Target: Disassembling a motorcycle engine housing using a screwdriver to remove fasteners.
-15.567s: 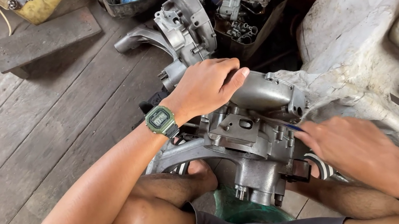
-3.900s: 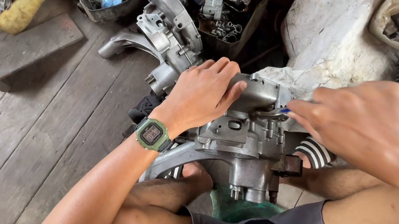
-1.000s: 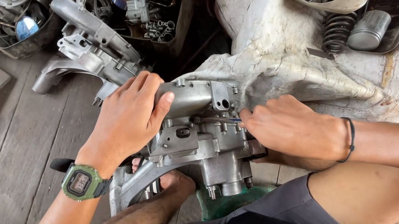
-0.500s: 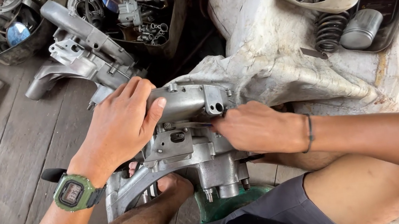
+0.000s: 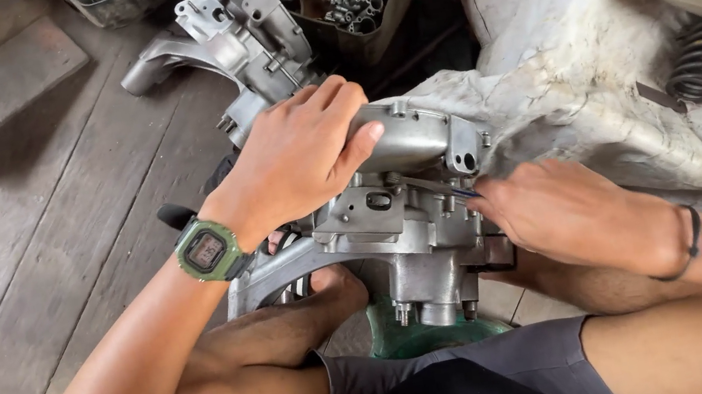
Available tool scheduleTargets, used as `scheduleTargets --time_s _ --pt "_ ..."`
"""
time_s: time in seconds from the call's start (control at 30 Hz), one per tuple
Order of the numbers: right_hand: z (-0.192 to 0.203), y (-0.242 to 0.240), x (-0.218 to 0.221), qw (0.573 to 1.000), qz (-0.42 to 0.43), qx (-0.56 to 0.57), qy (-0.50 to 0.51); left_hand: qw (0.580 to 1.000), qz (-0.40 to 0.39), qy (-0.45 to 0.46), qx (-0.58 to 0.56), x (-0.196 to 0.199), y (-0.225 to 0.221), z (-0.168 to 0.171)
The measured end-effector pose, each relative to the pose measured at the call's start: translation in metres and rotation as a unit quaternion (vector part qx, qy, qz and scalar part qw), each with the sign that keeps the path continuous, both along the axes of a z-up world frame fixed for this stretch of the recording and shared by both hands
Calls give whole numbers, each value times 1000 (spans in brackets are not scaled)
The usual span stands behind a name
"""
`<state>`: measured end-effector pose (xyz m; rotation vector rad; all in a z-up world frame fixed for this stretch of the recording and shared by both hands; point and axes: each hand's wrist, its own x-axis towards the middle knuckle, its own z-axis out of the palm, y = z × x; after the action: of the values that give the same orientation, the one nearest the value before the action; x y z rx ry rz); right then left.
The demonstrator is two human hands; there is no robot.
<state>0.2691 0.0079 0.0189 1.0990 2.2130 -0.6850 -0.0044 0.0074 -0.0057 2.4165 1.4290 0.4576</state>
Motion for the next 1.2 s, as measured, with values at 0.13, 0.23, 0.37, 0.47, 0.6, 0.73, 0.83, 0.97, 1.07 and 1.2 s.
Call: scheduleTargets --time_s 0.13,0.23,0.37,0.47,0.6,0.73,0.83,0.97,1.07,1.2 --pt "-25 -11 -6 998 40 42 -20 1000 -4 19 -9 2 0 -2" --pt "-27 -16 -6 996 61 57 -14 1000 -1 19 -11 1 -4 1" --pt "2 -21 16 984 95 55 141 1000 -5 14 7 0 -2 -2" --pt "-77 -15 18 998 29 -10 60 1000 -9 16 7 2 1 -5" --pt "-51 -3 6 997 16 -6 77 1000 -4 18 -10 0 -2 -2" --pt "-34 5 25 998 42 -20 49 1000 -6 -4 24 2 -5 3" --pt "-52 7 23 997 28 -20 68 999 -5 -4 32 0 -2 -2" --pt "-15 3 -18 995 -32 -55 75 1000 -10 9 1 1 0 -4" --pt "-66 14 7 994 -15 -58 94 1000 -14 -2 -4 -1 -2 -1" --pt "-24 11 -2 988 -63 -142 16 1000 -14 -5 2 -2 1 -6"
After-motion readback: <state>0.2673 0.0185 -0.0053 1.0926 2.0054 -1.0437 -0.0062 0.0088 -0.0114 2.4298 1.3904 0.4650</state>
